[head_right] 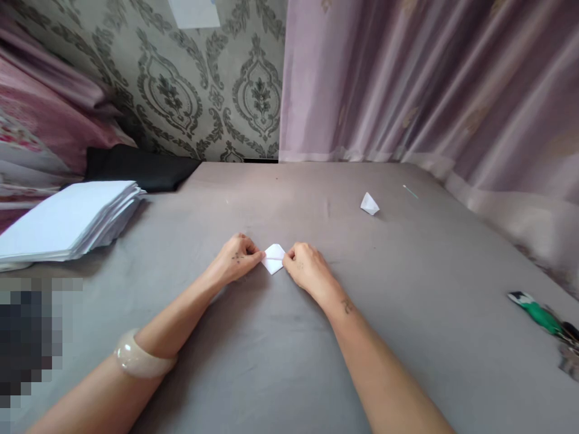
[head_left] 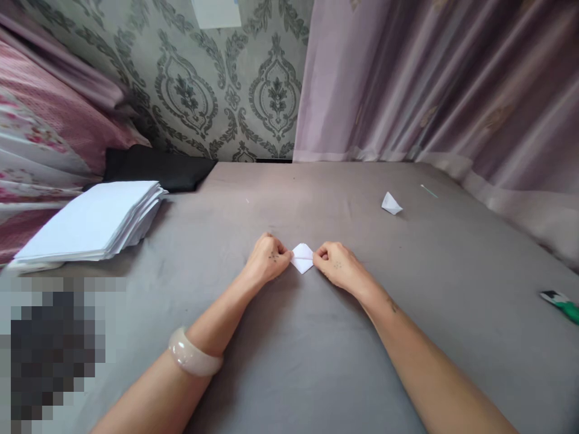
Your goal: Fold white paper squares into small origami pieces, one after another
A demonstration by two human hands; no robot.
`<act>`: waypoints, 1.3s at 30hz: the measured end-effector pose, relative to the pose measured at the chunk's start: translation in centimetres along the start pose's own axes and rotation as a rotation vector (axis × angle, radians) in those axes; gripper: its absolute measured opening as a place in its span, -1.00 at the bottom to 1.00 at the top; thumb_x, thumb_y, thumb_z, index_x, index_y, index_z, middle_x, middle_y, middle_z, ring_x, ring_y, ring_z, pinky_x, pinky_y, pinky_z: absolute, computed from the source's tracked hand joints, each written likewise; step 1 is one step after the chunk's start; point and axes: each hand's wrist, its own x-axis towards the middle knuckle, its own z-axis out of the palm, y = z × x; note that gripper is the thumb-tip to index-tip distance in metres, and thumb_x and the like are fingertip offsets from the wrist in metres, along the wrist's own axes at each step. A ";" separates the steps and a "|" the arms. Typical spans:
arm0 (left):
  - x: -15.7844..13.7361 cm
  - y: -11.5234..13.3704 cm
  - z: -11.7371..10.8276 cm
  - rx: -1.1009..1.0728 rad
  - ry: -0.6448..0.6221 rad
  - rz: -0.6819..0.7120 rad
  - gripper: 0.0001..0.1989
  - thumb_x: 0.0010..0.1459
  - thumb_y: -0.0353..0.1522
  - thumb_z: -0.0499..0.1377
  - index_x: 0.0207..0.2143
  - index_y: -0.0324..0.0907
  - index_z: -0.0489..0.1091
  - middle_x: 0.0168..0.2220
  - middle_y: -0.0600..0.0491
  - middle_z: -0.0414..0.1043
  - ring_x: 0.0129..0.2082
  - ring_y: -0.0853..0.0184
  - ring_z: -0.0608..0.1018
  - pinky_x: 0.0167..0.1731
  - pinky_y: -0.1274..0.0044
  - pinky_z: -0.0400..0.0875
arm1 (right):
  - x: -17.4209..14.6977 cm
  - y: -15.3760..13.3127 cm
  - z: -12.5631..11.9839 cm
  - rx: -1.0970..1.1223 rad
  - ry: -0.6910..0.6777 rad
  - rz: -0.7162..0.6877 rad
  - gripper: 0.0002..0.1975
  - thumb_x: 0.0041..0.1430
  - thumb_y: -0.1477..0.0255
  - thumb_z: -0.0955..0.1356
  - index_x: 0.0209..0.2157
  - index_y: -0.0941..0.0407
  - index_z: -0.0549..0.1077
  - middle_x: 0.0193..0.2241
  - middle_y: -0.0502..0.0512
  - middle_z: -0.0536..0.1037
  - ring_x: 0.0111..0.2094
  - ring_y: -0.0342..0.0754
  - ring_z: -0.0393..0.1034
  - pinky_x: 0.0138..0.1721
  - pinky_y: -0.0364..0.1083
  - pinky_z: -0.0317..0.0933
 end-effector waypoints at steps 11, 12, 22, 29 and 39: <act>-0.6 -1.0 1.2 -0.039 -0.012 0.450 -0.64 0.18 -0.51 -0.08 -0.09 -0.13 0.40 -0.23 -0.02 0.36 -0.21 0.30 0.42 -0.20 0.49 0.32 | 0.8 1.5 0.3 0.275 -0.015 0.180 -0.72 0.03 0.26 0.36 -0.28 0.10 0.27 -0.53 -0.08 0.43 -0.77 -0.26 0.18 -0.77 -0.23 0.02; -0.6 -1.1 1.2 -0.031 -0.016 0.454 -0.63 0.19 -0.51 -0.09 -0.09 -0.12 0.42 -0.21 -0.02 0.36 -0.21 0.30 0.43 -0.20 0.48 0.32 | 0.9 1.7 0.2 0.299 -0.022 0.173 -0.74 0.02 0.28 0.37 -0.31 0.10 0.27 -0.57 -0.11 0.41 -0.78 -0.27 0.16 -0.78 -0.23 0.01; 0.1 -1.6 1.7 -0.008 -0.018 0.441 -0.60 0.15 -0.51 -0.04 -0.09 -0.11 0.49 -0.20 -0.04 0.40 -0.24 0.29 0.46 -0.21 0.49 0.32 | -0.2 2.3 1.4 0.655 0.270 -0.109 -0.88 0.10 0.51 0.26 -0.29 0.13 0.37 -0.39 0.06 0.53 -0.36 -0.15 0.46 -0.27 -0.12 0.34; 0.3 -1.7 1.9 -0.018 0.010 0.458 -0.56 0.07 -0.57 -0.03 -0.11 -0.09 0.51 -0.24 -0.02 0.42 -0.24 0.30 0.45 -0.19 0.49 0.34 | -2.5 -0.5 2.6 0.110 0.300 -0.430 -0.67 0.14 0.65 0.13 -0.14 0.14 0.37 -0.21 0.15 0.48 -0.14 -0.05 0.37 -0.09 -0.06 0.24; 0.6 -1.7 1.8 -0.048 -0.019 0.424 -0.49 -0.03 -0.61 -0.02 -0.14 -0.05 0.53 -0.29 0.02 0.43 -0.26 0.32 0.45 -0.16 0.51 0.34 | -3.5 -1.7 2.9 -0.300 0.252 -0.429 -0.66 0.19 0.65 0.10 -0.08 0.18 0.35 -0.20 0.22 0.45 -0.14 0.03 0.32 -0.13 -0.02 0.25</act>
